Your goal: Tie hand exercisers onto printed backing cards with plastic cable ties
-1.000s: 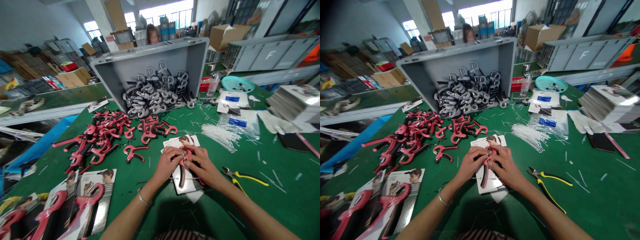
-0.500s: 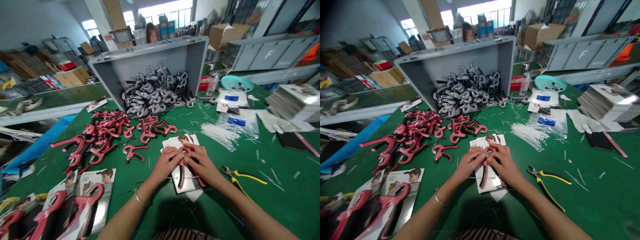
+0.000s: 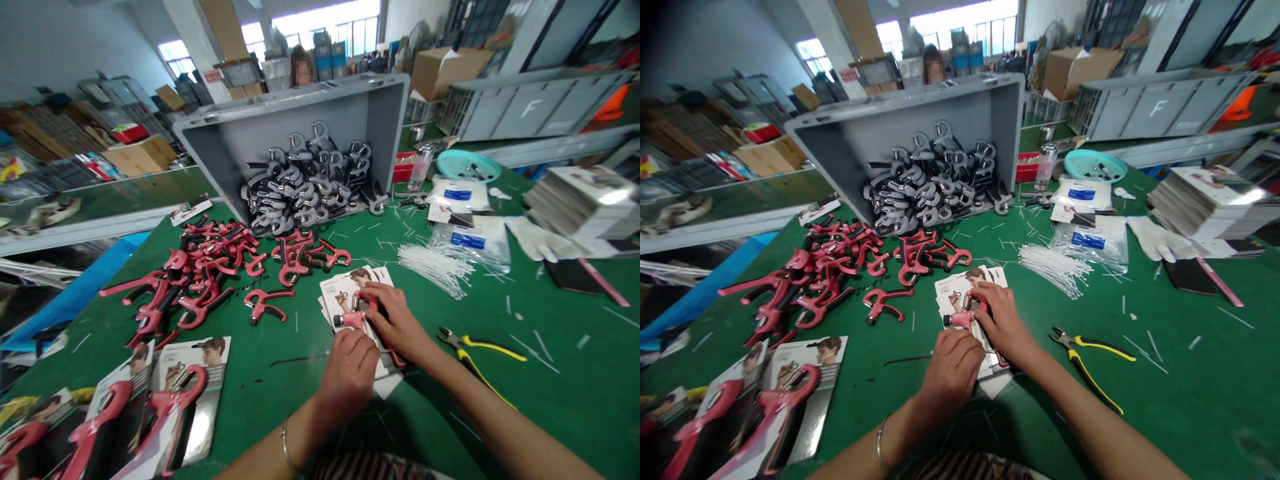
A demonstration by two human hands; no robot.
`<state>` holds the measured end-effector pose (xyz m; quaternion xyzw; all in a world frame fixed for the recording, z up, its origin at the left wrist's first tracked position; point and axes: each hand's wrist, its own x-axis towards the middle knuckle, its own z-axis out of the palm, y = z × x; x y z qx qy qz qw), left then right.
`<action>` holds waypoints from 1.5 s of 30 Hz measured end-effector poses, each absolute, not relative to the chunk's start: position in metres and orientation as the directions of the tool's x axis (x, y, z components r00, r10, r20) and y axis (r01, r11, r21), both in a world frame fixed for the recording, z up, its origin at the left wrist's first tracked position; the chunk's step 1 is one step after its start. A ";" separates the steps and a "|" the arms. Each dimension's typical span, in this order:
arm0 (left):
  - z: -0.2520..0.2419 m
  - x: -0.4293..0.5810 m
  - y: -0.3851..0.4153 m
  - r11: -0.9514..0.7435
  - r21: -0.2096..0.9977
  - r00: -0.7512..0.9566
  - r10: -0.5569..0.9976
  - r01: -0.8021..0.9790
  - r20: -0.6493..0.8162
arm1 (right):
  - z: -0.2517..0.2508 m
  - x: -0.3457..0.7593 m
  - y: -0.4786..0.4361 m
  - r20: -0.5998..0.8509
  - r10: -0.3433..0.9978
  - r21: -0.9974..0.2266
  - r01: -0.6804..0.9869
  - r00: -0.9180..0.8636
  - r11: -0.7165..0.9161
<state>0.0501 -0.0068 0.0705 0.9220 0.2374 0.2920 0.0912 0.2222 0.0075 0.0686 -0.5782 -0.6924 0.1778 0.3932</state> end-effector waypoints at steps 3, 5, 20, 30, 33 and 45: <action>0.070 0.042 -0.011 -0.875 0.299 0.731 0.484 0.381 0.481 | 0.076 0.224 0.004 0.364 0.931 -0.702 0.652 -0.017 0.286; 0.079 0.033 -0.014 -0.809 0.362 0.663 0.587 0.463 0.464 | 0.087 0.225 -0.007 0.382 0.923 -0.689 0.650 -0.051 0.320; 0.084 0.001 -0.021 -0.489 0.777 0.497 0.826 0.396 0.266 | 0.103 0.219 -0.051 0.189 0.889 -0.341 0.820 -0.418 0.459; 0.074 0.007 -0.017 -0.416 0.861 0.461 0.850 0.292 0.254 | 0.111 0.214 -0.048 0.215 0.878 -0.154 0.873 -0.428 0.463; 0.072 0.007 -0.017 -0.397 0.870 0.457 0.857 0.291 0.239 | 0.114 0.207 -0.047 0.242 0.892 -0.352 0.822 -0.383 0.448; 0.066 0.013 -0.019 -0.227 0.957 0.360 0.921 0.180 0.151 | 0.105 0.219 -0.047 0.242 0.921 -0.496 0.777 -0.306 0.388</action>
